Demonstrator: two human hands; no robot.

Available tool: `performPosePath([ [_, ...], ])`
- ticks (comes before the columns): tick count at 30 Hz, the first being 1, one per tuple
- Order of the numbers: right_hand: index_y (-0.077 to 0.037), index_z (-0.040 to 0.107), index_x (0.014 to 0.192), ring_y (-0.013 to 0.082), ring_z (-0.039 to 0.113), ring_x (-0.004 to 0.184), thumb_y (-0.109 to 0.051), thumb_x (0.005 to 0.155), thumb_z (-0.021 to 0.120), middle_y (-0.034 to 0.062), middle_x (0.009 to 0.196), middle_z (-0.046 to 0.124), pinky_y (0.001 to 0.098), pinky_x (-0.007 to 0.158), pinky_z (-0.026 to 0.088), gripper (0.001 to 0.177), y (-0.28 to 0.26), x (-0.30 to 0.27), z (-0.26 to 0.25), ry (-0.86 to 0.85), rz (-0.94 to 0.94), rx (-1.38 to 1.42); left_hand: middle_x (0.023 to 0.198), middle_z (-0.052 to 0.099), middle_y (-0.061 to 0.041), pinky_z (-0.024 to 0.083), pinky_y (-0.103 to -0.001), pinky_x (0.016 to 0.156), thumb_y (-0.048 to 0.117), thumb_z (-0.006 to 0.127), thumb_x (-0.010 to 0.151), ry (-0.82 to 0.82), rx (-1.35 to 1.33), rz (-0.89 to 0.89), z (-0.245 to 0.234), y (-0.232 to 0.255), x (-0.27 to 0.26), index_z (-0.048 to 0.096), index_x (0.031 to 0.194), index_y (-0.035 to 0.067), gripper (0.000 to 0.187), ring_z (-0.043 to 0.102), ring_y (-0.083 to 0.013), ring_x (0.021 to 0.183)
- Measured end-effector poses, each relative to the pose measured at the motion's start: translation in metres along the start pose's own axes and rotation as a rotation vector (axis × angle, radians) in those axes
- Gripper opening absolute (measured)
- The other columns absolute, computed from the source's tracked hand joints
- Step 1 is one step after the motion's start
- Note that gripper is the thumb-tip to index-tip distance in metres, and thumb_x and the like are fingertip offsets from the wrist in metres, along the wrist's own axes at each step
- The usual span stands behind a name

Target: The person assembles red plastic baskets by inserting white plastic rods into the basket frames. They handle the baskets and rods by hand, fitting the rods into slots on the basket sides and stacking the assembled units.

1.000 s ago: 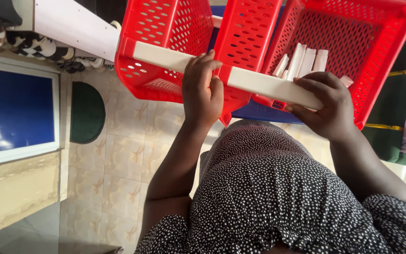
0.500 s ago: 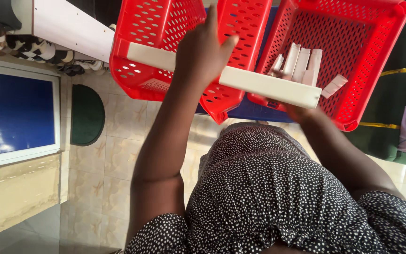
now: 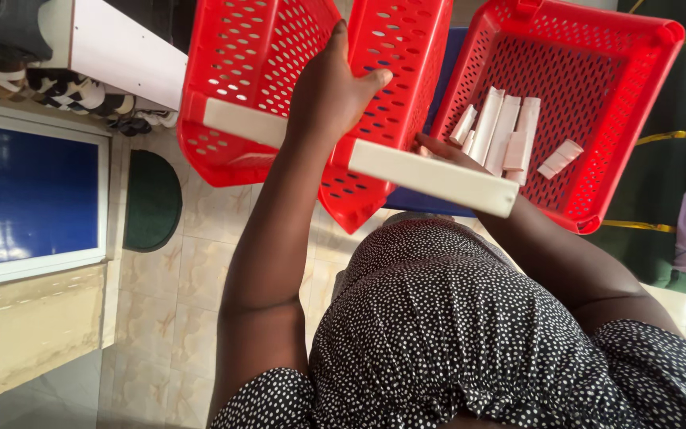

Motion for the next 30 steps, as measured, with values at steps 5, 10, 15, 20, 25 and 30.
performPosePath([
  [5, -0.007, 0.008, 0.168, 0.0217, 0.045, 0.149, -0.019, 0.097, 0.066, 0.0134, 0.166, 0.04, 0.0329, 0.115, 0.047, 0.093, -0.062, -0.011, 0.046, -0.089, -0.194, -0.158, 0.122, 0.074, -0.018, 0.059, -0.037, 0.093, 0.033, 0.087, 0.086, 0.183, -0.233, 0.074, -0.021, 0.005, -0.032, 0.046, 0.145, -0.001, 0.079, 0.076, -0.0301, 0.11],
  [10, -0.013, -0.006, 0.168, 0.0233, 0.037, 0.153, 0.002, 0.082, 0.079, 0.0133, 0.175, 0.02, 0.0381, 0.114, 0.049, 0.122, -0.077, 0.012, 0.044, -0.062, -0.319, -0.118, 0.117, 0.077, -0.013, 0.062, -0.035, 0.092, 0.031, 0.076, 0.099, 0.366, -0.394, 0.089, 0.004, -0.013, -0.056, 0.058, 0.132, 0.004, 0.047, 0.078, -0.0252, 0.107],
  [15, -0.014, -0.016, 0.165, 0.0239, 0.025, 0.162, 0.006, 0.079, 0.083, 0.0105, 0.18, 0.002, 0.0395, 0.122, 0.045, 0.133, -0.048, 0.037, 0.001, 0.022, -0.409, -0.403, 0.117, 0.072, -0.015, 0.057, -0.037, 0.094, 0.026, 0.062, 0.108, 0.444, -0.536, 0.15, 0.059, -0.062, -0.077, 0.056, 0.132, 0.001, 0.036, 0.073, -0.0278, 0.106],
  [20, -0.012, -0.006, 0.166, 0.0247, 0.017, 0.162, 0.004, 0.07, 0.091, 0.0102, 0.177, 0.0, 0.0414, 0.124, 0.04, 0.137, -0.015, 0.053, -0.03, 0.055, -0.435, -0.625, 0.107, 0.072, -0.016, 0.057, -0.039, 0.085, 0.023, 0.06, 0.107, 0.439, -0.531, 0.139, 0.12, -0.097, -0.1, 0.058, 0.124, 0.001, 0.028, 0.072, -0.0286, 0.095],
  [25, -0.011, 0.006, 0.166, 0.027, 0.026, 0.157, -0.006, 0.075, 0.091, 0.0097, 0.175, 0.006, 0.0412, 0.12, 0.043, 0.124, 0.0, 0.06, -0.052, 0.116, -0.282, -0.829, 0.103, 0.069, -0.018, 0.056, -0.041, 0.084, 0.021, 0.06, 0.106, 0.406, -0.561, 0.184, 0.158, -0.123, -0.121, 0.055, 0.121, -0.002, 0.028, 0.07, -0.0305, 0.092],
  [30, -0.013, 0.032, 0.162, 0.0285, 0.044, 0.146, -0.011, 0.088, 0.081, 0.0144, 0.172, 0.024, 0.0384, 0.108, 0.051, 0.088, -0.011, 0.062, -0.071, 0.103, -0.24, -0.979, 0.099, 0.068, -0.019, 0.056, -0.039, 0.072, 0.023, 0.064, 0.102, 0.359, -0.511, 0.108, 0.196, -0.163, -0.145, 0.048, 0.123, -0.007, 0.039, 0.07, -0.0292, 0.082],
])
Point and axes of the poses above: each hand's wrist, its own x-axis towards the middle knuckle, its own z-axis out of the palm, y = z × x, the point moved 4 cm from there along x, towards the middle knuckle
